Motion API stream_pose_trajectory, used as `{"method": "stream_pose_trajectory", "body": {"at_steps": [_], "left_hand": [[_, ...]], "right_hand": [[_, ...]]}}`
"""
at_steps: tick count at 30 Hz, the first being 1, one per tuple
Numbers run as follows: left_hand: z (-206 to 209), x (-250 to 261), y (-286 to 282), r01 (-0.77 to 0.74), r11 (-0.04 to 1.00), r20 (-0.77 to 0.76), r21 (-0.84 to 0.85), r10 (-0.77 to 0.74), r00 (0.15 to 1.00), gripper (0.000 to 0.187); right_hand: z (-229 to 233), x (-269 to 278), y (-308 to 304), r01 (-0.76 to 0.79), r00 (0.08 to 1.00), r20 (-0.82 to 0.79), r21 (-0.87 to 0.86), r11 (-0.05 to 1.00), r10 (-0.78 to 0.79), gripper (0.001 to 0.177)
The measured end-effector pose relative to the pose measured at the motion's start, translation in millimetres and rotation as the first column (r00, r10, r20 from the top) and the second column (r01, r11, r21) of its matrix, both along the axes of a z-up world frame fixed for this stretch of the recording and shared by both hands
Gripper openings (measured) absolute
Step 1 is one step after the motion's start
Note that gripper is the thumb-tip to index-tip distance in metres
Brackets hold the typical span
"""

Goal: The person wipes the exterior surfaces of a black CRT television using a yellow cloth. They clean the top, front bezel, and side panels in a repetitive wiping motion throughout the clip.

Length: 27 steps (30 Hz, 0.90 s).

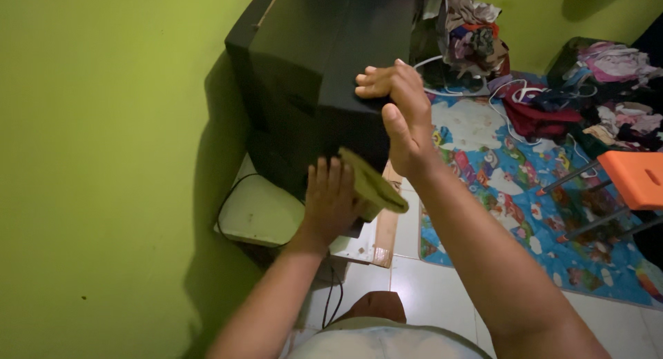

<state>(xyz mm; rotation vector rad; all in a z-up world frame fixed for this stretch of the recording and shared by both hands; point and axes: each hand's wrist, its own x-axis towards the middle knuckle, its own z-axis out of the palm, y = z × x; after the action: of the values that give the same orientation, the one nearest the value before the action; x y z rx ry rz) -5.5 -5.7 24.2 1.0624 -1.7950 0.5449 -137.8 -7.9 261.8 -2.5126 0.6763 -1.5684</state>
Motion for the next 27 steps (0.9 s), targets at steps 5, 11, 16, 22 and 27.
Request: {"method": "stream_pose_trajectory", "body": {"at_steps": [5, 11, 16, 22, 27], "left_hand": [[78, 5, -3, -0.037, 0.997, -0.029, -0.064, 0.036, 0.999, 0.072], [163, 18, 4, -0.053, 0.998, -0.051, -0.034, 0.051, 0.997, 0.064], [165, 16, 4, -0.052, 0.997, -0.091, -0.06, 0.047, 0.995, 0.062], [96, 16, -16, 0.086, 0.971, -0.077, -0.225, -0.105, 0.991, 0.031], [29, 23, -16, 0.063, 0.968, 0.11, -0.242, -0.037, 0.993, 0.035]], "right_hand": [[0, -2, 0, -0.027, 1.0, -0.005, 0.024, 0.999, 0.027, 0.062], [-2, -8, -16, -0.048, 0.998, -0.03, 0.056, 0.997, 0.05, 0.066], [1, -10, -12, -0.086, 0.995, -0.047, 0.032, 0.996, 0.088, 0.071], [6, -5, 0, -0.052, 0.998, -0.036, 0.054, 0.997, 0.054, 0.074], [5, -3, 0, -0.024, 0.999, -0.035, 0.054, 0.998, 0.026, 0.073]]}}
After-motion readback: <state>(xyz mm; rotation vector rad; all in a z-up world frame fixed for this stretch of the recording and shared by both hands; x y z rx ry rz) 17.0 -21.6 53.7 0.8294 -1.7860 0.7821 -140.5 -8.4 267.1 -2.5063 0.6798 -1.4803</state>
